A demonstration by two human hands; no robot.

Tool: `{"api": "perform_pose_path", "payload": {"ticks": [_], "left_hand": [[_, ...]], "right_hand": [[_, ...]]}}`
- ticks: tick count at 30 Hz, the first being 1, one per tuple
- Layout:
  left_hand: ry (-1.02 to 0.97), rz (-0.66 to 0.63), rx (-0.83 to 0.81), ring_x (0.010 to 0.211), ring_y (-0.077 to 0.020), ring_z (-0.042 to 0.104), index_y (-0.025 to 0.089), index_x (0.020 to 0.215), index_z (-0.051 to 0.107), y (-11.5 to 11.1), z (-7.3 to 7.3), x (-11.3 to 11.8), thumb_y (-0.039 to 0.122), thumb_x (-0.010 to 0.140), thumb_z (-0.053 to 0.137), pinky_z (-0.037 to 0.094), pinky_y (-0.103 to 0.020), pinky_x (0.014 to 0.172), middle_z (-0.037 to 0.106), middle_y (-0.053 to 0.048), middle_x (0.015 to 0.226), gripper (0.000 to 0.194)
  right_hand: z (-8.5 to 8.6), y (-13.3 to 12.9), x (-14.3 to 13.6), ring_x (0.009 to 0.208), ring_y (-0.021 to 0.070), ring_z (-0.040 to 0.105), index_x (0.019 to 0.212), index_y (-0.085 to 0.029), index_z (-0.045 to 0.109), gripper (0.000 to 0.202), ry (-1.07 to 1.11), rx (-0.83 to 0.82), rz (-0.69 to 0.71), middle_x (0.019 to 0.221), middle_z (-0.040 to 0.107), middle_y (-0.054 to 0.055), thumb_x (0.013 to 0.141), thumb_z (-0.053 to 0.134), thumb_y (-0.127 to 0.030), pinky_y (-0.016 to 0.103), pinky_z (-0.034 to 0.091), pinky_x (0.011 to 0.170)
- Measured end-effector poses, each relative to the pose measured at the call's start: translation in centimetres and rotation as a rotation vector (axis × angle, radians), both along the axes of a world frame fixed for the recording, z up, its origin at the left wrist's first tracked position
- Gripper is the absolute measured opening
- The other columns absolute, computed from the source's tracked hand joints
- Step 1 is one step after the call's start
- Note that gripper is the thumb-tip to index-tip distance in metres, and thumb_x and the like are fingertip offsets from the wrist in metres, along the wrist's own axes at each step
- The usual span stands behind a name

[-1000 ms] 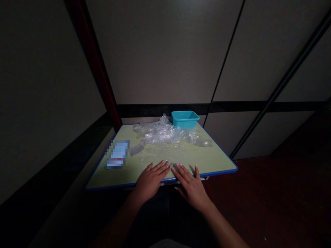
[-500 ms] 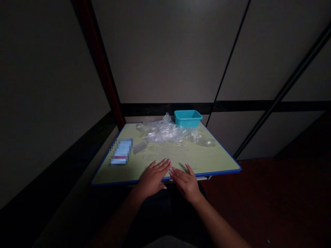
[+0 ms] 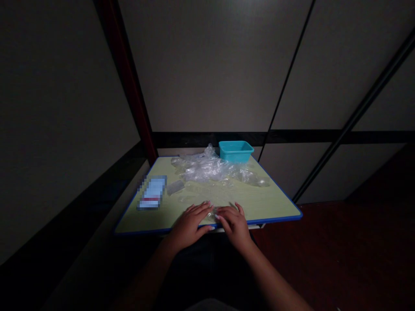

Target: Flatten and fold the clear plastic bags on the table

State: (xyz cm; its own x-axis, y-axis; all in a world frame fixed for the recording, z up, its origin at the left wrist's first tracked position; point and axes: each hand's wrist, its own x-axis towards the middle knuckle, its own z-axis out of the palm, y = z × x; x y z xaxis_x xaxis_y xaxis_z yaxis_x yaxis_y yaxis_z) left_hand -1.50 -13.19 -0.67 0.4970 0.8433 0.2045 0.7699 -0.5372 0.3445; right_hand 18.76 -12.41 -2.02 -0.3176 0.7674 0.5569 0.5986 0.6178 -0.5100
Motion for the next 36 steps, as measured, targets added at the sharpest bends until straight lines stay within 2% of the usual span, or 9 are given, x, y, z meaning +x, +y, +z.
{"api": "perform_pose_path", "payload": {"ticks": [4,10,15,16,19,22,26,30,36], "left_hand": [[-0.018,0.002,0.012,0.139,-0.0197,0.034,0.027,0.142,0.039,0.1,0.1,0.2,0.030,0.089,0.055,0.025,-0.043,0.114,0.039,-0.005,0.150,0.055],[0.032,0.025,0.038,0.140,-0.0183,0.031,0.026,0.142,0.040,0.6,0.5,1.5,0.025,0.091,0.049,0.021,-0.043,0.116,0.038,-0.003,0.150,0.052],[0.059,-0.053,-0.027,0.139,-0.0177,0.032,0.030,0.136,0.048,0.9,0.5,1.7,0.026,0.094,0.046,0.026,-0.041,0.113,0.041,0.000,0.148,0.042],[0.067,-0.064,-0.030,0.139,-0.0183,0.032,0.031,0.134,0.051,0.9,0.4,1.7,0.027,0.094,0.046,0.026,-0.042,0.113,0.041,0.000,0.148,0.040],[0.113,-0.080,-0.025,0.141,-0.0196,0.029,0.036,0.134,0.050,1.0,0.3,1.5,0.027,0.094,0.048,0.024,-0.044,0.113,0.038,0.000,0.149,0.041],[0.167,-0.069,-0.024,0.142,-0.0191,0.025,0.039,0.141,0.040,0.9,0.3,1.7,0.028,0.094,0.048,0.023,-0.043,0.113,0.031,-0.001,0.153,0.049],[0.218,-0.076,0.001,0.144,-0.0209,0.018,0.039,0.146,0.027,0.7,0.5,2.4,0.035,0.092,0.054,0.019,-0.047,0.114,0.019,-0.006,0.156,0.061],[0.241,-0.145,0.012,0.143,-0.0201,0.023,0.041,0.144,0.030,0.4,0.5,2.8,0.031,0.094,0.050,0.016,-0.048,0.114,0.025,-0.003,0.155,0.055],[0.221,-0.184,-0.001,0.141,-0.0198,0.028,0.043,0.141,0.036,0.0,0.8,1.6,0.031,0.096,0.048,0.024,-0.044,0.112,0.030,-0.001,0.153,0.048]], "right_hand": [[0.2,-0.2,0.2,0.097,0.0190,0.066,0.088,-0.025,0.066,0.023,0.035,-0.062,0.031,0.100,0.073,0.005,0.095,0.046,-0.033,0.048,0.021,0.110],[0.5,-0.8,-0.1,0.099,0.0183,0.066,0.088,-0.025,0.066,0.020,0.005,-0.039,0.080,0.101,0.073,0.004,0.094,0.048,-0.031,0.049,0.019,0.112],[0.9,-1.3,1.5,0.109,0.0198,0.062,0.103,-0.027,0.065,0.022,-0.122,-0.010,0.146,0.111,0.070,0.006,0.093,0.050,-0.039,0.049,0.020,0.112],[0.8,-1.3,2.1,0.114,0.0221,0.059,0.111,-0.026,0.063,0.029,-0.172,0.001,0.155,0.117,0.068,0.008,0.090,0.054,-0.044,0.051,0.018,0.113],[0.5,-1.0,4.3,0.126,0.0306,0.049,0.135,-0.021,0.046,0.069,-0.334,0.035,0.131,0.135,0.055,0.016,0.079,0.064,-0.057,0.061,0.009,0.112],[-0.3,-0.4,6.2,0.131,0.0299,0.044,0.144,-0.023,0.033,0.071,-0.449,0.018,0.018,0.143,0.046,0.016,0.084,0.063,-0.045,0.064,0.011,0.110],[-1.0,-0.1,7.1,0.134,0.0254,0.041,0.146,-0.025,0.030,0.065,-0.535,0.003,-0.033,0.146,0.042,0.011,0.087,0.057,-0.026,0.060,0.017,0.111],[-1.3,-0.1,7.0,0.135,0.0246,0.039,0.146,-0.024,0.032,0.062,-0.560,0.036,-0.048,0.147,0.041,0.009,0.088,0.053,-0.022,0.056,0.018,0.112],[-1.5,0.0,7.0,0.134,0.0230,0.041,0.145,-0.026,0.035,0.057,-0.567,0.058,-0.061,0.146,0.043,0.007,0.090,0.049,-0.020,0.054,0.021,0.111]]}}
